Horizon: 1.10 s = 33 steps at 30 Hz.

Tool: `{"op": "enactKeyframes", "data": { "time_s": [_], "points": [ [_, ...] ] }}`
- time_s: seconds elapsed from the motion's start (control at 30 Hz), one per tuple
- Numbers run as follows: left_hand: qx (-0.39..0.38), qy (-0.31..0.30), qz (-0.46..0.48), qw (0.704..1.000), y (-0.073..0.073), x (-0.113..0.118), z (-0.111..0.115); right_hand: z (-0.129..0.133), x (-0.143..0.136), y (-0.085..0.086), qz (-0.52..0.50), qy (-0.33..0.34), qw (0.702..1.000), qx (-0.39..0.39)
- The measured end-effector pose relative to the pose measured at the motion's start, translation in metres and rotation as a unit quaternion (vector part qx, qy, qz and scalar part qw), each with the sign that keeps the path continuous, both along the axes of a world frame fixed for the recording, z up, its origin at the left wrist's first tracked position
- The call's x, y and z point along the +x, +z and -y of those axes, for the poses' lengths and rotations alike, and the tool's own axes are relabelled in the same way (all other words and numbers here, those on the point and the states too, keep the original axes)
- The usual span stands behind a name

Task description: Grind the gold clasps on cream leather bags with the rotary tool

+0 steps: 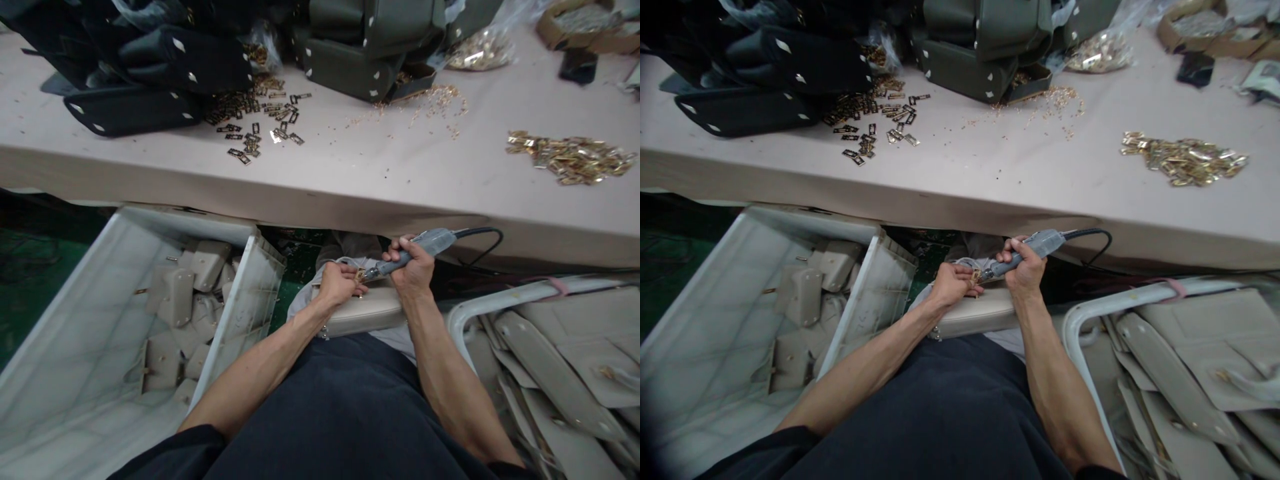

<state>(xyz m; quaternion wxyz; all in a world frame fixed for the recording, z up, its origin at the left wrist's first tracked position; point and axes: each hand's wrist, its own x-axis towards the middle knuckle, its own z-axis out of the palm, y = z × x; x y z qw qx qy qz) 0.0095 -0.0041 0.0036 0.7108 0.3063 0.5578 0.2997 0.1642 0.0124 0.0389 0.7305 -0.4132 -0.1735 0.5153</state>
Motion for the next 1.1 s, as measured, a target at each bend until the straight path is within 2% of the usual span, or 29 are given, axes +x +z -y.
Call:
{"op": "enactKeyframes", "data": {
  "time_s": [0.23, 0.5, 0.8, 1.1],
  "points": [
    [0.018, -0.013, 0.017, 1.000, -0.004, -0.002, 0.001, -0.001, -0.005, 0.006, 0.029, 0.015, 0.999, 0.012],
    [-0.005, 0.020, 0.032, 0.999, 0.003, -0.002, 0.000, 0.006, -0.005, 0.005, 0.020, -0.006, 1.000, 0.011],
    [-0.031, 0.051, 0.028, 0.998, 0.007, -0.004, -0.004, 0.013, -0.010, 0.019, 0.047, -0.042, 0.997, 0.037],
    [-0.027, 0.044, 0.021, 0.998, 0.011, -0.006, -0.004, 0.014, -0.019, 0.015, 0.047, -0.042, 0.997, 0.043]
  ]
}}
